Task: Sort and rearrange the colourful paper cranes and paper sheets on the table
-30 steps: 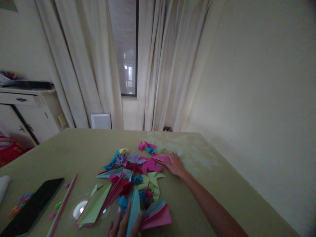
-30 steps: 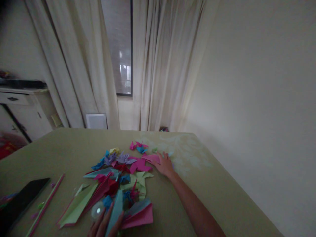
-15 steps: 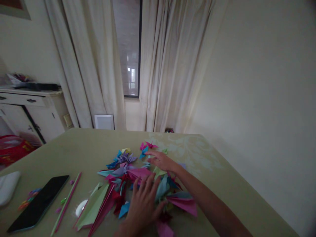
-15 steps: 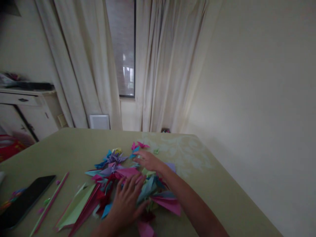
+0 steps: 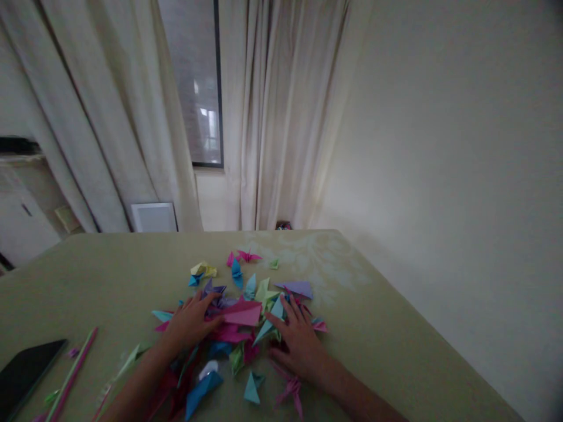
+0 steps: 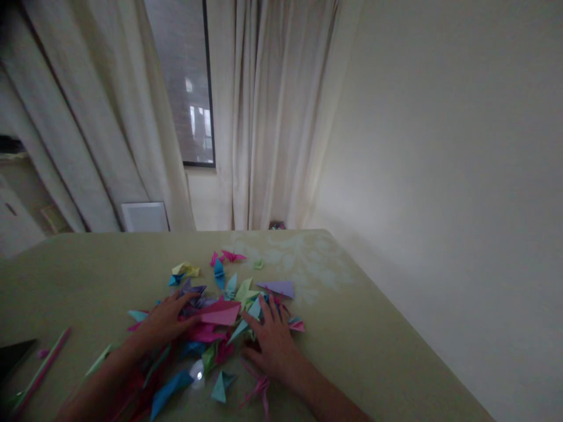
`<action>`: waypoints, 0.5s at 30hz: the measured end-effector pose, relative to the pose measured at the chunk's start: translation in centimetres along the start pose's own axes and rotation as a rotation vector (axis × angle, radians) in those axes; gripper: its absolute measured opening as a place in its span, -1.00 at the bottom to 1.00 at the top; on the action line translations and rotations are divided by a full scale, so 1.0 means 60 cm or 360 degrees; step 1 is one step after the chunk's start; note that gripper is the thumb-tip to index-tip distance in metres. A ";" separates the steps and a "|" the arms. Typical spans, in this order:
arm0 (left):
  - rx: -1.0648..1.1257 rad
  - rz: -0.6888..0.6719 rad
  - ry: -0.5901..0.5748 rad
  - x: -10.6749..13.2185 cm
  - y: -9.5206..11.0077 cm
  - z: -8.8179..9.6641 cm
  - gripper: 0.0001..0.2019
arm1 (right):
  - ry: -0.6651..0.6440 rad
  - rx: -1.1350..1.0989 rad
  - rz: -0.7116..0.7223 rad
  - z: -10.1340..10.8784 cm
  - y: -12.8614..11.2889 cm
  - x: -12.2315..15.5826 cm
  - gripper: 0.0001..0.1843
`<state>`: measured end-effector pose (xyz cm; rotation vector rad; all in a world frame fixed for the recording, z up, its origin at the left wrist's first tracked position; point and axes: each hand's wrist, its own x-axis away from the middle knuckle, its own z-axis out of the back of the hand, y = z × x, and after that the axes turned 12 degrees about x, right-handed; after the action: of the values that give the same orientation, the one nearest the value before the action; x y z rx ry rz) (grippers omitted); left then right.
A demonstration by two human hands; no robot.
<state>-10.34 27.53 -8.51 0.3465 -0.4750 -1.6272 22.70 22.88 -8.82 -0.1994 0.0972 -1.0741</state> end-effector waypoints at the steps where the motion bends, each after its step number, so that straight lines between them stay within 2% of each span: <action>1: 0.0053 -0.0048 -0.0013 0.013 0.002 -0.005 -0.34 | 0.0022 -0.0013 -0.0030 0.006 0.008 -0.025 -0.09; 4: 0.0202 -0.0121 0.0017 0.057 0.010 -0.015 -0.26 | 0.0127 -0.0012 -0.0077 0.015 0.018 -0.106 -0.21; 6: 0.0266 -0.0180 0.0032 0.087 0.013 -0.019 -0.23 | 0.0163 -0.0004 -0.0140 0.014 0.008 -0.158 -0.24; 8: 0.0264 -0.0238 0.0131 0.119 0.006 -0.020 -0.25 | 0.0147 -0.0028 -0.0083 0.012 -0.011 -0.200 -0.27; 10: 0.0186 -0.0247 0.0339 0.157 -0.017 -0.018 -0.27 | 0.0129 -0.0101 0.0154 0.015 -0.025 -0.225 -0.26; 12: 0.0063 -0.0169 0.0602 0.204 -0.054 -0.022 -0.25 | 0.0201 -0.0170 0.0392 0.026 -0.022 -0.236 -0.22; 14: -0.0076 -0.0033 0.0845 0.254 -0.095 -0.036 -0.18 | 0.0371 -0.0200 0.0321 0.042 0.005 -0.243 -0.21; 15: -0.0134 0.0038 0.0899 0.276 -0.112 -0.049 -0.15 | 0.0461 -0.0205 0.0155 0.049 0.025 -0.246 -0.23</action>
<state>-16.59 11.26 -13.52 0.7062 0.0179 -1.4402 17.51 36.92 -6.52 -0.1521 0.4329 -0.9950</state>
